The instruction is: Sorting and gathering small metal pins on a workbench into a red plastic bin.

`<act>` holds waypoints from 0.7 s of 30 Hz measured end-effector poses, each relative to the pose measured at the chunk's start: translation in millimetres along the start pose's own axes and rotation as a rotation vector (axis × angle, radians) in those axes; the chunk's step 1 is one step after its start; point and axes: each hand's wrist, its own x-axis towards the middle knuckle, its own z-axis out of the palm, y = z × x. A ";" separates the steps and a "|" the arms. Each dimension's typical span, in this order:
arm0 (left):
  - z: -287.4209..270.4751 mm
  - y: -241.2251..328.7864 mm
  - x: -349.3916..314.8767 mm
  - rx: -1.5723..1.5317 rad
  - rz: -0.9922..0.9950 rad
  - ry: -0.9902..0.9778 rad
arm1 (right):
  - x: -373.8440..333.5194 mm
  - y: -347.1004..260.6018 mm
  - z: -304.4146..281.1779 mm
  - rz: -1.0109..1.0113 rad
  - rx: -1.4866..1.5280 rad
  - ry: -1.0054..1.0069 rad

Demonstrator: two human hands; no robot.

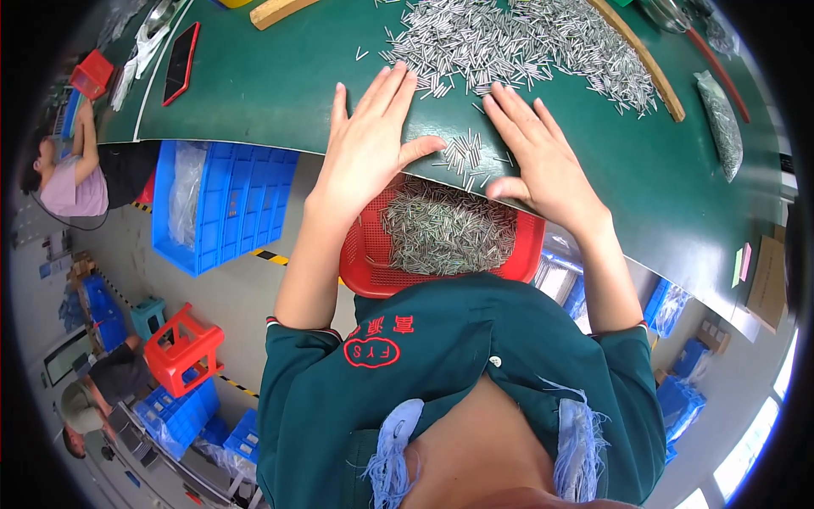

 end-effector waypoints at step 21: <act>-18.1 33.4 -47.1 -0.089 0.154 -0.100 | -27.8 -24.2 -7.3 -0.009 0.109 -0.097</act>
